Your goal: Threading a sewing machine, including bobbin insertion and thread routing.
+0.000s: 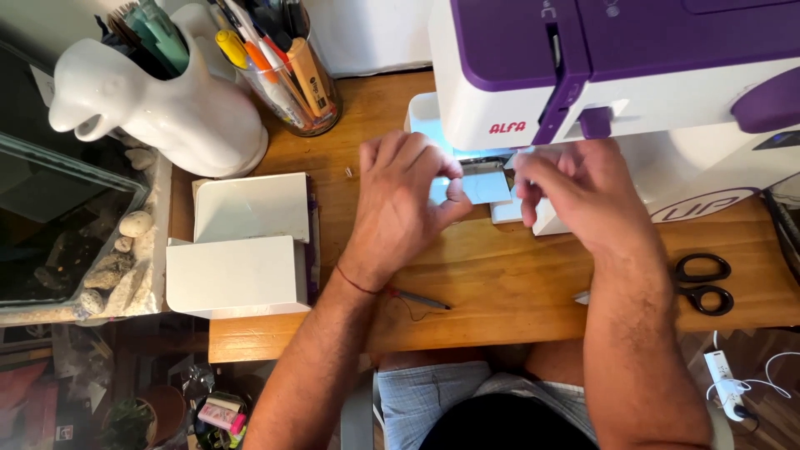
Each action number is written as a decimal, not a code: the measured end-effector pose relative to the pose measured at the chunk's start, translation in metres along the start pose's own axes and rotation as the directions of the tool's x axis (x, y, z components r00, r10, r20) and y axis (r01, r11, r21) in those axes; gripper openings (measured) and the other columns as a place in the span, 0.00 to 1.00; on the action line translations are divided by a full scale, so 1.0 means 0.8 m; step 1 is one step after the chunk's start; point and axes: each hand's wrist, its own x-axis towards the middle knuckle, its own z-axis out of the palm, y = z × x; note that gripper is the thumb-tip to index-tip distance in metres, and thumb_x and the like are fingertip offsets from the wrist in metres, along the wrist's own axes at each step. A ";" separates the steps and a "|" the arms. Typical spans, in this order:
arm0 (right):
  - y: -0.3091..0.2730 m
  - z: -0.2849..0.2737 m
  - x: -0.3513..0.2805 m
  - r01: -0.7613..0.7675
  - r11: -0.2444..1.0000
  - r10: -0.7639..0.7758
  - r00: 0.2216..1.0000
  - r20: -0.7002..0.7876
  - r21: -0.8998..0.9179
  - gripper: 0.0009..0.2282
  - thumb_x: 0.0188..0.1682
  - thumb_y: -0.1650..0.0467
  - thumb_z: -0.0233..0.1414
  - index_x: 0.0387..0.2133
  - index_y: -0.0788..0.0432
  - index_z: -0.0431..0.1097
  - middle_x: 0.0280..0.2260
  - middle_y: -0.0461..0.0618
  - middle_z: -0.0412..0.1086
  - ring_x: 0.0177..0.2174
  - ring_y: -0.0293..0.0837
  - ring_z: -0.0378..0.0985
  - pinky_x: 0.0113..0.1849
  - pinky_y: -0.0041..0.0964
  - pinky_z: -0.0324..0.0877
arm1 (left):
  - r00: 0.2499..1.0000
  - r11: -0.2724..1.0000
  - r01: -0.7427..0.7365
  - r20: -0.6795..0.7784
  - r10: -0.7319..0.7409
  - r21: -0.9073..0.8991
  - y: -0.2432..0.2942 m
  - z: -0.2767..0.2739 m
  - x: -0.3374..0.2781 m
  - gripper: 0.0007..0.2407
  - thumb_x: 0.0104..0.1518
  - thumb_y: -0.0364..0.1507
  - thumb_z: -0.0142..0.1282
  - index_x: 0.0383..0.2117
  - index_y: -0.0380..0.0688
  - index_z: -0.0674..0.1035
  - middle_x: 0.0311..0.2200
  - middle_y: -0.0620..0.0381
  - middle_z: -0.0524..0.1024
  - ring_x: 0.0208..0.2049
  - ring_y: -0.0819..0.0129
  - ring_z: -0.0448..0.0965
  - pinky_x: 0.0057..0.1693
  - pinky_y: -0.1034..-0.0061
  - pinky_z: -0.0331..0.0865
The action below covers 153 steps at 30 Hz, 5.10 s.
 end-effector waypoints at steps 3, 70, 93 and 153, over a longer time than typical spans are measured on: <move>-0.032 0.005 -0.015 -0.055 0.989 0.052 0.998 0.021 0.137 0.10 0.50 0.80 0.50 0.45 0.68 0.65 0.22 0.55 0.66 0.14 0.43 0.72 0.19 0.37 0.74 | 0.997 0.994 0.069 0.052 -0.065 -0.086 0.005 -0.018 0.007 0.05 0.49 0.24 0.61 0.27 0.49 0.77 0.26 0.63 0.70 0.39 0.61 0.73 0.52 0.65 0.60; -0.036 0.022 -0.031 0.593 0.722 -0.587 0.798 0.136 -0.356 0.11 0.47 0.84 0.57 0.37 0.62 0.66 0.41 0.55 0.70 0.40 0.54 0.81 0.40 0.46 0.80 | 0.901 0.739 0.431 0.286 -0.325 -0.518 0.092 -0.031 0.002 0.02 0.65 0.28 0.47 0.37 0.47 0.73 0.27 0.59 0.82 0.26 0.75 0.70 0.45 0.76 0.66; -0.024 0.015 -0.034 0.539 0.464 -0.645 0.749 0.149 -0.703 0.10 0.48 0.72 0.66 0.40 0.53 0.74 0.35 0.44 0.71 0.40 0.46 0.75 0.45 0.42 0.72 | 0.878 0.645 0.477 0.303 -0.369 -0.597 0.088 -0.026 -0.002 0.02 0.64 0.27 0.47 0.35 0.45 0.73 0.27 0.55 0.83 0.23 0.77 0.62 0.36 0.81 0.64; -0.012 -0.014 -0.194 0.649 0.429 -0.570 0.734 0.369 -0.628 0.04 0.53 0.71 0.55 0.28 0.54 0.74 0.33 0.41 0.73 0.42 0.46 0.78 0.39 0.37 0.69 | 0.967 0.761 -0.215 0.022 0.255 0.612 0.065 0.019 -0.012 0.05 0.62 0.22 0.56 0.36 0.50 0.77 0.29 0.59 0.75 0.46 0.62 0.78 0.64 0.63 0.53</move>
